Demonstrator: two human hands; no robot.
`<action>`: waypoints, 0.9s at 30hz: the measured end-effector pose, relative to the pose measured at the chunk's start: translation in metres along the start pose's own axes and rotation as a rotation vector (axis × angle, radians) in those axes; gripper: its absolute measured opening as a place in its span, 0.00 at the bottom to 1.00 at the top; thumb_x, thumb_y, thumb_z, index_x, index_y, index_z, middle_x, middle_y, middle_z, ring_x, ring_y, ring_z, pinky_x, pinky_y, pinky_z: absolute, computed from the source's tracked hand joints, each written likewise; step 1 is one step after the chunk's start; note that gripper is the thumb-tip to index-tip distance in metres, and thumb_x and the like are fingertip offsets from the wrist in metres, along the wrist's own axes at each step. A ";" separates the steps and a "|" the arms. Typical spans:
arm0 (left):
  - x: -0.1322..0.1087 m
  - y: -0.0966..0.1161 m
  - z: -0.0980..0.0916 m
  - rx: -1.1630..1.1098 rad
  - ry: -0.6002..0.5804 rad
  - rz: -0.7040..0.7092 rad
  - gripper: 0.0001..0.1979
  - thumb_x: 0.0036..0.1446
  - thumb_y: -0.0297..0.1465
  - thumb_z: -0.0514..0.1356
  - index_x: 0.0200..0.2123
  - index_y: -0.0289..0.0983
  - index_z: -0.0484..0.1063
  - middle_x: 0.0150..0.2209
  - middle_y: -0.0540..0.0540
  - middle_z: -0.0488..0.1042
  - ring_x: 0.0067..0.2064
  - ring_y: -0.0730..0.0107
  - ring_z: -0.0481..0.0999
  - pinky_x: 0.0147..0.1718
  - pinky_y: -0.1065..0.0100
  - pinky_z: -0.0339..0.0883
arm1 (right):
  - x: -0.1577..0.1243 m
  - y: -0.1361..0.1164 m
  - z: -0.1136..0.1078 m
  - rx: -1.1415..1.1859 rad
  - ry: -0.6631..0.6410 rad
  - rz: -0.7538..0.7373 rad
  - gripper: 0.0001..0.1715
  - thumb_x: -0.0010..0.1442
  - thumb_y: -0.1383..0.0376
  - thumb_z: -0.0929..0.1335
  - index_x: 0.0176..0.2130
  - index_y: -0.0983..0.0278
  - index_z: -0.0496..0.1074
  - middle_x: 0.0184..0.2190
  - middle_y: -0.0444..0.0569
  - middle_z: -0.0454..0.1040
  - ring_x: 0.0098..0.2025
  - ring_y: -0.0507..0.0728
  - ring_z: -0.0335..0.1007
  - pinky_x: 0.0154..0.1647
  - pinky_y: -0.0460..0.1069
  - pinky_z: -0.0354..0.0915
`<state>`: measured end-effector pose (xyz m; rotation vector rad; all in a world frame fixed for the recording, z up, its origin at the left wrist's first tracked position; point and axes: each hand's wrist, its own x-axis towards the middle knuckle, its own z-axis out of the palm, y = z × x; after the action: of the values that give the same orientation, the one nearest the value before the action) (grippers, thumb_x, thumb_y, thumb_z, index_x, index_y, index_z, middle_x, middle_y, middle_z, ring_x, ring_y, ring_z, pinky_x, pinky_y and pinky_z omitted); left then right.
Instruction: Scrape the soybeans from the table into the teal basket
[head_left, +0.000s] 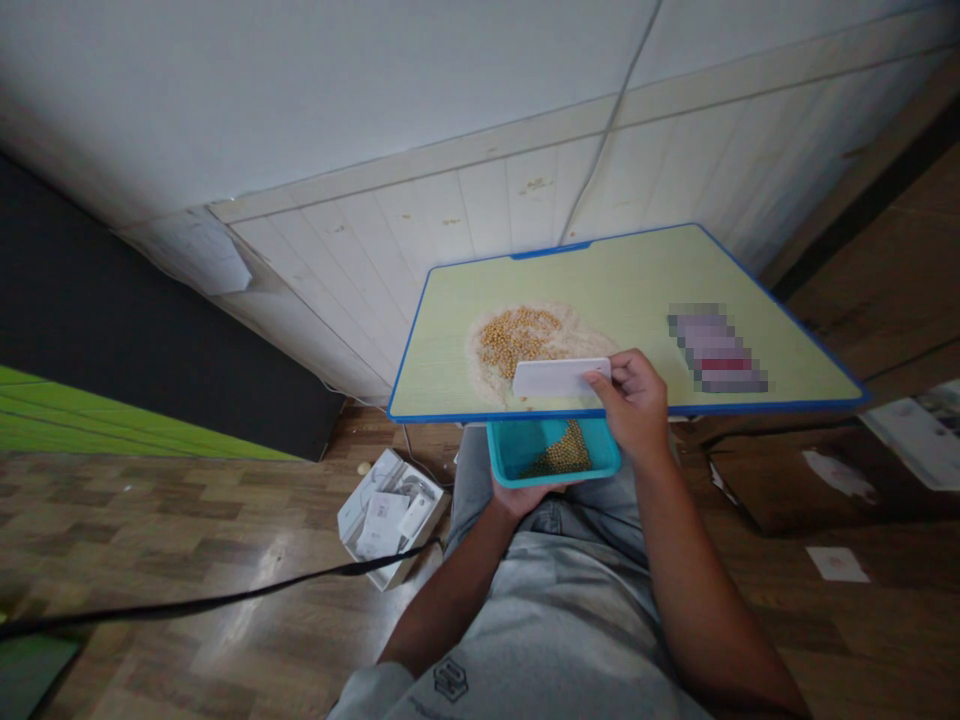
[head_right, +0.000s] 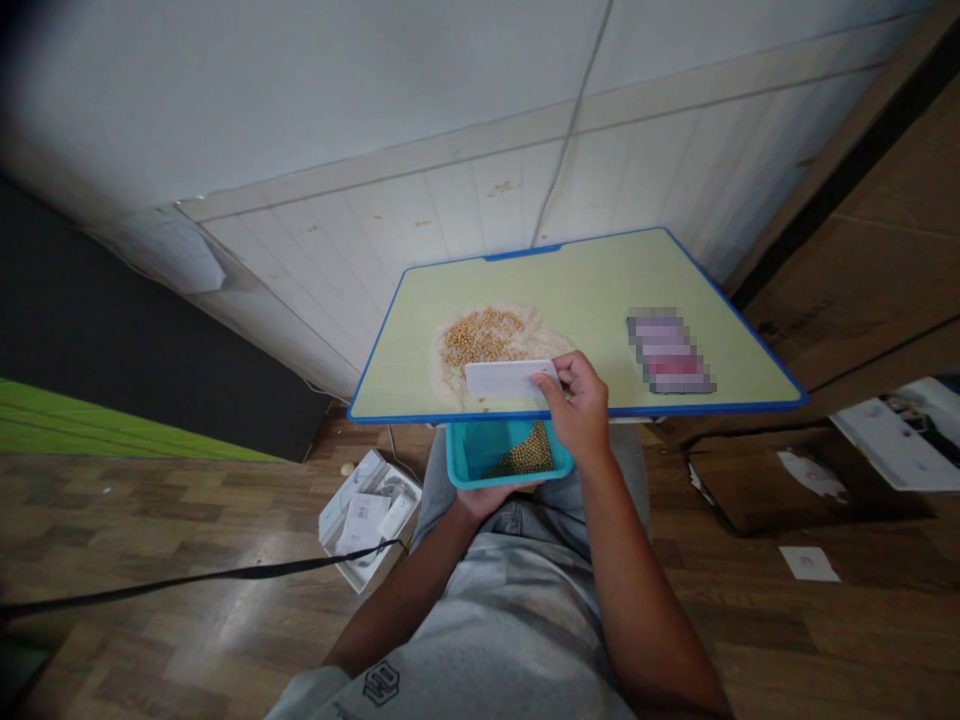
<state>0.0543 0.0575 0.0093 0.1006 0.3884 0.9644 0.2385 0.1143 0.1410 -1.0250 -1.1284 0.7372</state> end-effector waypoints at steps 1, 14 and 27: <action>0.000 0.000 -0.001 -0.006 0.005 -0.005 0.49 0.73 0.62 0.38 0.88 0.45 0.44 0.87 0.37 0.55 0.85 0.26 0.56 0.79 0.16 0.36 | 0.000 0.000 0.000 0.001 -0.003 -0.002 0.24 0.57 0.50 0.80 0.33 0.55 0.65 0.24 0.38 0.73 0.25 0.53 0.64 0.26 0.47 0.60; 0.004 -0.001 -0.007 -0.001 0.030 -0.003 0.47 0.72 0.63 0.41 0.84 0.46 0.60 0.84 0.37 0.62 0.84 0.26 0.58 0.80 0.20 0.37 | -0.001 -0.003 -0.004 0.011 -0.078 0.009 0.25 0.57 0.49 0.80 0.33 0.56 0.67 0.22 0.37 0.72 0.24 0.53 0.62 0.26 0.47 0.60; -0.006 0.002 0.005 0.019 0.133 0.045 0.44 0.71 0.62 0.44 0.78 0.47 0.72 0.86 0.42 0.58 0.85 0.25 0.55 0.80 0.20 0.43 | 0.006 0.005 -0.004 -0.039 0.454 -0.144 0.30 0.58 0.43 0.81 0.38 0.55 0.65 0.32 0.44 0.77 0.34 0.58 0.76 0.33 0.50 0.69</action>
<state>0.0512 0.0541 0.0166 0.0629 0.5201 1.0152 0.2443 0.1203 0.1384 -1.0654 -0.8127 0.3426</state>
